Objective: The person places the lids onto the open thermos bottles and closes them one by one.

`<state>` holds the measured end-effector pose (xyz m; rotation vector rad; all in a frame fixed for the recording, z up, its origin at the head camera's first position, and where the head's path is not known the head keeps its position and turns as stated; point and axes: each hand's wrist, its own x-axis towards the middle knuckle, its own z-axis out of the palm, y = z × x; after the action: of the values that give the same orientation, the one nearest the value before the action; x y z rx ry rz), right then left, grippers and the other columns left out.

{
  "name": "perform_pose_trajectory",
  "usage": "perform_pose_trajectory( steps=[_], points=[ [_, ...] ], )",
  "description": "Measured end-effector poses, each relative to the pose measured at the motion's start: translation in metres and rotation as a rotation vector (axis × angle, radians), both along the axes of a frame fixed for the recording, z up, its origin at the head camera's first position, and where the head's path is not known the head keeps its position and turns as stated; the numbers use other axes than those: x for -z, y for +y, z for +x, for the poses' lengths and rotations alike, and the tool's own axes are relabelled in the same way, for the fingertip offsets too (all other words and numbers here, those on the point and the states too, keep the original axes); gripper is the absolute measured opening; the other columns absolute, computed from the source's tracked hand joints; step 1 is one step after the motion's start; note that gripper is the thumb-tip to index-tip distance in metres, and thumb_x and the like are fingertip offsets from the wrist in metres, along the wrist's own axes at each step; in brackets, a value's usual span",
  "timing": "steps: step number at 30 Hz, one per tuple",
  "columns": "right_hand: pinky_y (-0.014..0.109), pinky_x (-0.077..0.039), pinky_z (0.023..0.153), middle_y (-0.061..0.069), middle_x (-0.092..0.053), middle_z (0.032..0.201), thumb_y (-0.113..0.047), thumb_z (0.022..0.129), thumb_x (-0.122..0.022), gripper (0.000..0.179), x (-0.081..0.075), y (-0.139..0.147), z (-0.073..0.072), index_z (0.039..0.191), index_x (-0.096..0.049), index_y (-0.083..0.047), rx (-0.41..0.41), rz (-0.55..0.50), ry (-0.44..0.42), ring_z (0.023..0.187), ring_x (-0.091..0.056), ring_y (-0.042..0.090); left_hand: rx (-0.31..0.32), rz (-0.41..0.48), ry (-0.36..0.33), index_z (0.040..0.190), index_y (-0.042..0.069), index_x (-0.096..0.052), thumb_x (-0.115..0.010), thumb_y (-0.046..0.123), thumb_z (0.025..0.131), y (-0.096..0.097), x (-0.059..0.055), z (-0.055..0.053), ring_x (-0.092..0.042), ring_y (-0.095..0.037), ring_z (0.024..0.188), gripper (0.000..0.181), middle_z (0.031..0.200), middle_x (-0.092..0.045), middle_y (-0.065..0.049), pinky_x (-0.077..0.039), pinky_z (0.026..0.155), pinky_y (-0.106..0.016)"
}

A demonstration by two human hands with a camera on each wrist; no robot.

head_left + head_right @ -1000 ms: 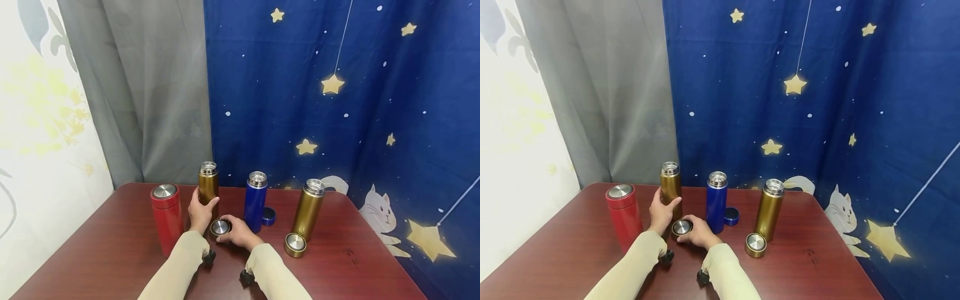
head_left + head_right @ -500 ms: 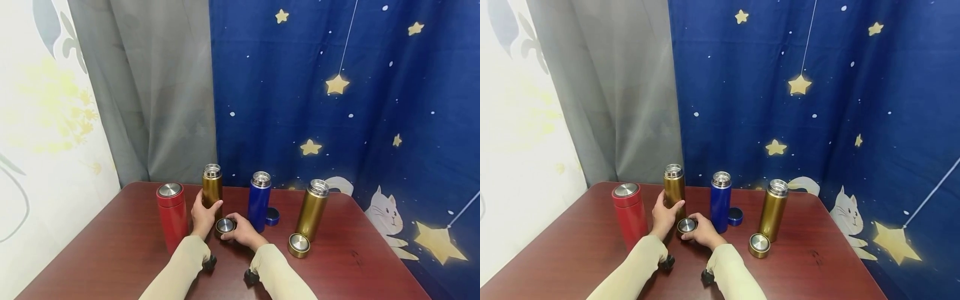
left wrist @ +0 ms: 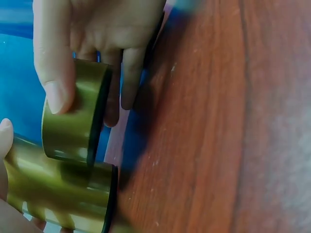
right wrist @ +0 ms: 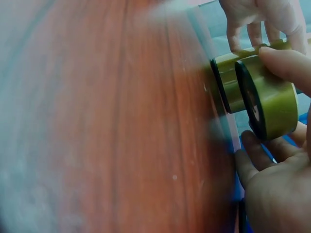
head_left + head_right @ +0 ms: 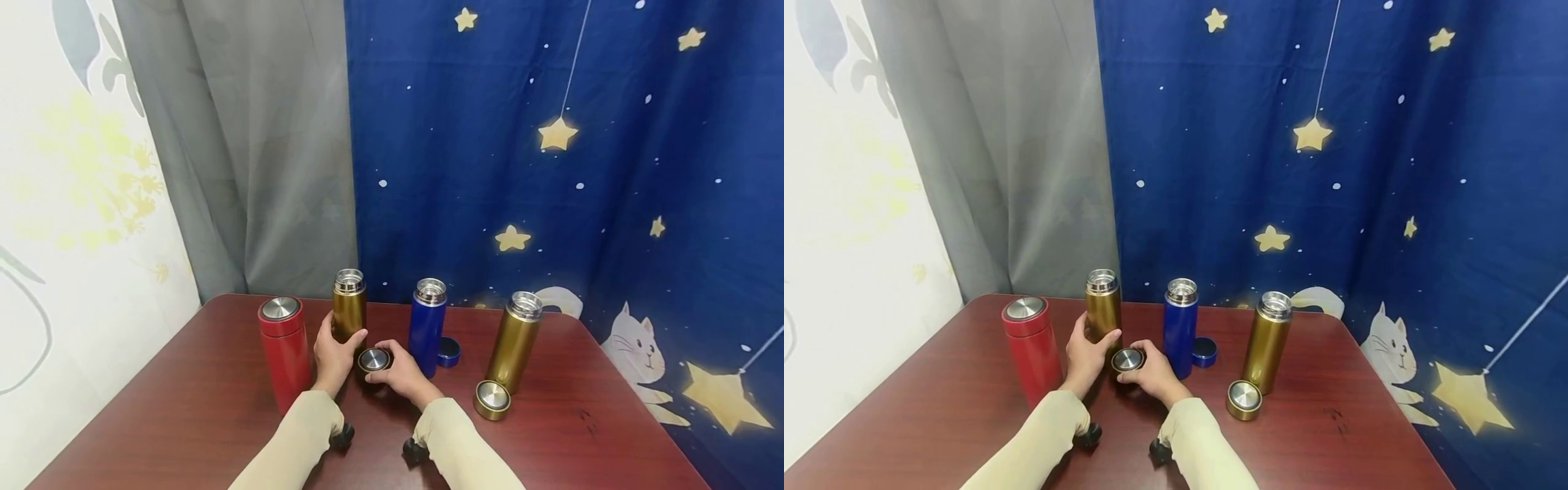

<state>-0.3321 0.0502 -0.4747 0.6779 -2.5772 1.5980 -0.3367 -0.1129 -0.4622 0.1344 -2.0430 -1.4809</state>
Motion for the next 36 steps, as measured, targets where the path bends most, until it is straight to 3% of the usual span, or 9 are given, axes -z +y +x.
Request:
perform_pose_trajectory(
  steps=[10,17,23,27,36],
  points=[
    [0.034,-0.046,0.088,0.01,-0.062,0.111,-0.013,0.07,-0.082,0.059,-0.009,0.003,0.009,0.122,-0.056,-0.003,0.001,-0.125,0.019,0.099,-0.058,0.022,-0.019,-0.008,0.017,0.141,0.008,-0.047,-0.087,0.028,0.073,0.001,0.001,0.005,-0.053,-0.032,0.116,0.081,0.132,-0.055,-0.015,-0.04,0.099,-0.048],
    [0.032,-0.045,0.089,0.015,-0.062,0.114,-0.008,0.076,-0.075,0.058,-0.021,0.001,0.016,0.127,-0.052,0.003,0.003,-0.281,-0.061,0.1,-0.057,0.021,-0.009,-0.025,0.039,0.14,0.007,-0.047,-0.087,0.028,0.074,0.001,0.001,0.009,-0.053,-0.032,0.117,0.079,0.133,-0.055,-0.016,-0.04,0.1,-0.048],
    [0.026,-0.045,0.087,0.022,-0.062,0.112,-0.005,0.079,-0.069,0.054,-0.043,0.003,0.036,0.127,-0.049,0.01,-0.026,-0.358,-0.065,0.098,-0.058,0.018,-0.001,-0.045,0.061,0.14,0.007,-0.047,-0.086,0.027,0.074,0.001,0.003,0.013,-0.054,-0.032,0.114,0.079,0.13,-0.056,-0.016,-0.042,0.097,-0.048],
    [0.021,-0.046,0.085,0.025,-0.06,0.114,-0.003,0.081,-0.065,0.051,-0.05,0.003,0.044,0.127,-0.047,0.013,-0.047,-0.414,-0.065,0.096,-0.057,0.012,0.012,-0.046,0.056,0.14,0.007,-0.046,-0.085,0.028,0.076,0.0,0.003,0.015,-0.054,-0.031,0.114,0.078,0.131,-0.055,-0.016,-0.042,0.098,-0.047],
    [0.021,-0.047,0.085,0.028,-0.056,0.121,0.004,0.084,-0.058,0.049,-0.045,0.003,0.033,0.13,-0.044,0.014,-0.078,-0.579,-0.069,0.098,-0.057,0.009,0.041,-0.053,0.058,0.141,0.006,-0.045,-0.084,0.027,0.078,0.0,0.003,0.018,-0.053,-0.032,0.116,0.077,0.132,-0.054,-0.016,-0.041,0.1,-0.049]
  ],
)
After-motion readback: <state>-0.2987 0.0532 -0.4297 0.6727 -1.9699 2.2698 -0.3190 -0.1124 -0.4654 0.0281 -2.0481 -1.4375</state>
